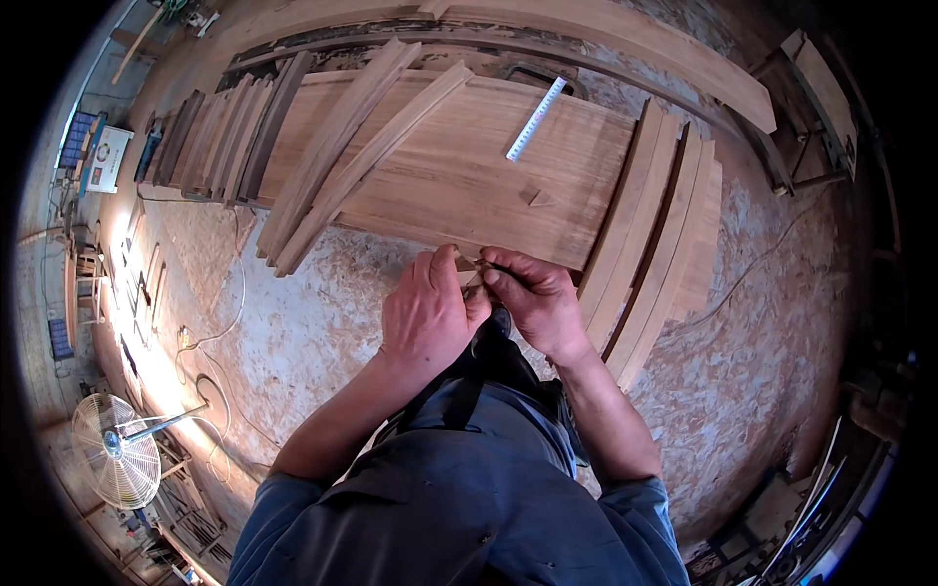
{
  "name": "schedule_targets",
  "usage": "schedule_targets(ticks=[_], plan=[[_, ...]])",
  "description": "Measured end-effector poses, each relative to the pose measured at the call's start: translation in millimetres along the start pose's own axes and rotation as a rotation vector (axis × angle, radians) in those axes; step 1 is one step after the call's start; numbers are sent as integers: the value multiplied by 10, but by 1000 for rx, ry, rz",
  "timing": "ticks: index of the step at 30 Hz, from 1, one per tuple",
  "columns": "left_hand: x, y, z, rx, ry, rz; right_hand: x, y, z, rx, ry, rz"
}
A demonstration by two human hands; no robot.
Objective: The person moves a wooden frame clamped to a workbench and picks up a small wooden piece from the floor. They apply glue to the small piece and attach it to a larger wooden plank, pressing the joint together.
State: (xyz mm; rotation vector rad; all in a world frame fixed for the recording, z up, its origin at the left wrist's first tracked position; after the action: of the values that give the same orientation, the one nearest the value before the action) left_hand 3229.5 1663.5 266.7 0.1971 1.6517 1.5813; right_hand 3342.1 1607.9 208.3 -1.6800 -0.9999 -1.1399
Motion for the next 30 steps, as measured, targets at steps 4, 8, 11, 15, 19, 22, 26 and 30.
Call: schedule_targets(ticks=[4, 8, 11, 15, 19, 22, 26, 30], plan=[[-5, -16, -4, 9, 14, -6, -8, 15, 7, -5, 1, -45], [-13, -17, 0, 11, 18, -14, 1, 19, 4, -10, 13, -67], [-47, 11, 14, -34, -37, 4, 9, 27, 5, -25, 23, -76], [-24, -12, 8, 9, 10, -8, -3, 27, 9, -16, 11, -60], [-16, -17, 13, 8, 15, -10, -12, 28, 13, -1, -10, -54], [-16, -25, 20, 14, 21, 1, 17, 25, 15, -9, -5, -70], [-7, -37, 23, 12, 20, -3, -32, 40, 26, 0, -21, -68], [-5, -53, 35, 10, 20, -8, -65, 50, 37, -6, -24, -88]])
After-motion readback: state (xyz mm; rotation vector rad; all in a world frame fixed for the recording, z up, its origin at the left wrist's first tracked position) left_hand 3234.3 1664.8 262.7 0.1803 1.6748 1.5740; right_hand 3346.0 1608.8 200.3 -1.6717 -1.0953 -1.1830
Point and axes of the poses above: each hand's wrist, its own z-axis towards the middle knuckle, its own y-axis out of the back of the hand, x = y × z, the point moved 7 cm from there along z, towards the middle knuckle, and after that the axes turned 7 degrees about -z, right-handed, at the moved point
